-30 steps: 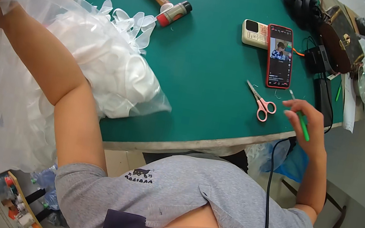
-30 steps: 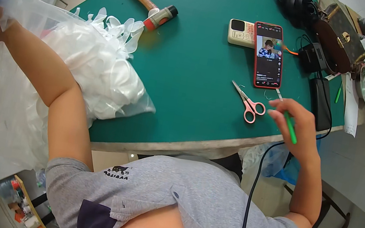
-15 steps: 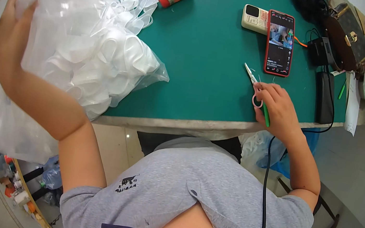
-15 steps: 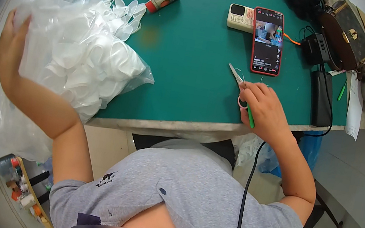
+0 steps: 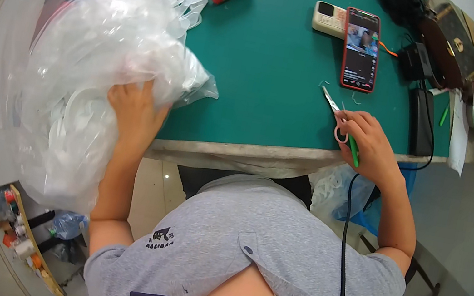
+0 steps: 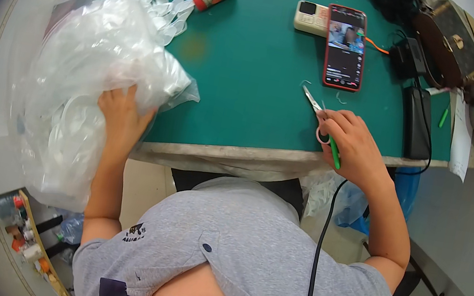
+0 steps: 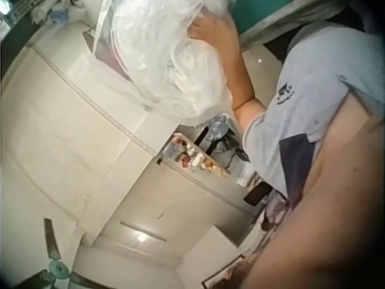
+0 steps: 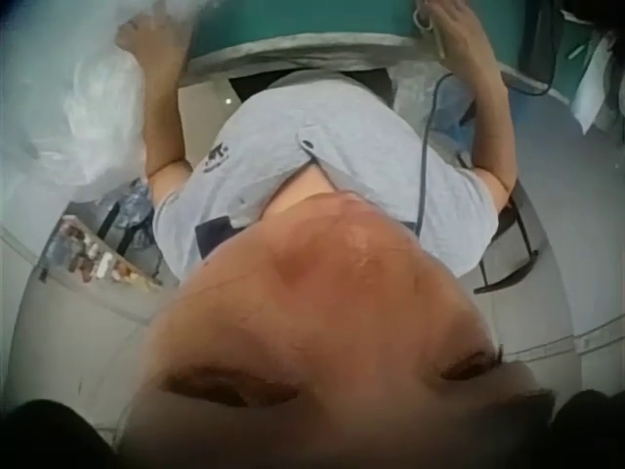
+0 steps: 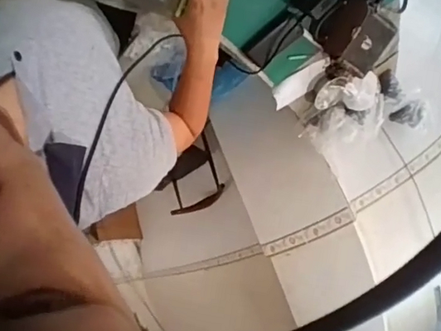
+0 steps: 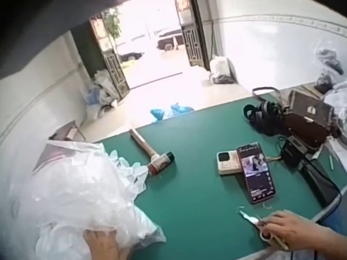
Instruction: Assembling white plastic toy components and trimming excess material using scissors and a pick tool.
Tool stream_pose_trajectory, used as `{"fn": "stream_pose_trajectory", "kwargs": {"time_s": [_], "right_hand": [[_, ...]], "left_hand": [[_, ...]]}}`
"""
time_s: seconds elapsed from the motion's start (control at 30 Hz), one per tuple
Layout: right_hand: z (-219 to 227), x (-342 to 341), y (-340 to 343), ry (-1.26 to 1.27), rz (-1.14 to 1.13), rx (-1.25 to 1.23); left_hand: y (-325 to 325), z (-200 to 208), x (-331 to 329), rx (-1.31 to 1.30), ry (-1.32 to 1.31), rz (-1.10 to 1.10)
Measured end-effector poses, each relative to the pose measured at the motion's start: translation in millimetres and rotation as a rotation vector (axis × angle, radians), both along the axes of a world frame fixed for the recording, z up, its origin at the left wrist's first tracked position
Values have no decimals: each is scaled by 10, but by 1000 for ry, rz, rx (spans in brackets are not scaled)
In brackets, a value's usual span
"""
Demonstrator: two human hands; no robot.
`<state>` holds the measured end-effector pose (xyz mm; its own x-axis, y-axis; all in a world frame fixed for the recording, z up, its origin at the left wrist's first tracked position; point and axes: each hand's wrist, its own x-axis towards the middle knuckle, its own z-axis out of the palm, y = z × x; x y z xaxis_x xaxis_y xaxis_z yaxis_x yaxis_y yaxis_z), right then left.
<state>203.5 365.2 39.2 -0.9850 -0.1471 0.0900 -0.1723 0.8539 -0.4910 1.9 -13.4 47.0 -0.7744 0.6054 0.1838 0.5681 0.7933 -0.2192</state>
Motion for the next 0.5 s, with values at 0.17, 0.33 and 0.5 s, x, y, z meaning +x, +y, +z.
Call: {"fn": "stream_pose_trajectory", "kwargs": {"time_s": [0.17,0.33,0.5], "right_hand": [[66,-3,-44,-29,-49,-28],[25,38,-39,-34,-74,-48],[89,45,-29,-30,-96,-40]], "left_hand": [[-62,-467,-510,171,206,-6],[-183,-554,-852,419,277,24],[-142,-658,-1281,414,423,18]]}}
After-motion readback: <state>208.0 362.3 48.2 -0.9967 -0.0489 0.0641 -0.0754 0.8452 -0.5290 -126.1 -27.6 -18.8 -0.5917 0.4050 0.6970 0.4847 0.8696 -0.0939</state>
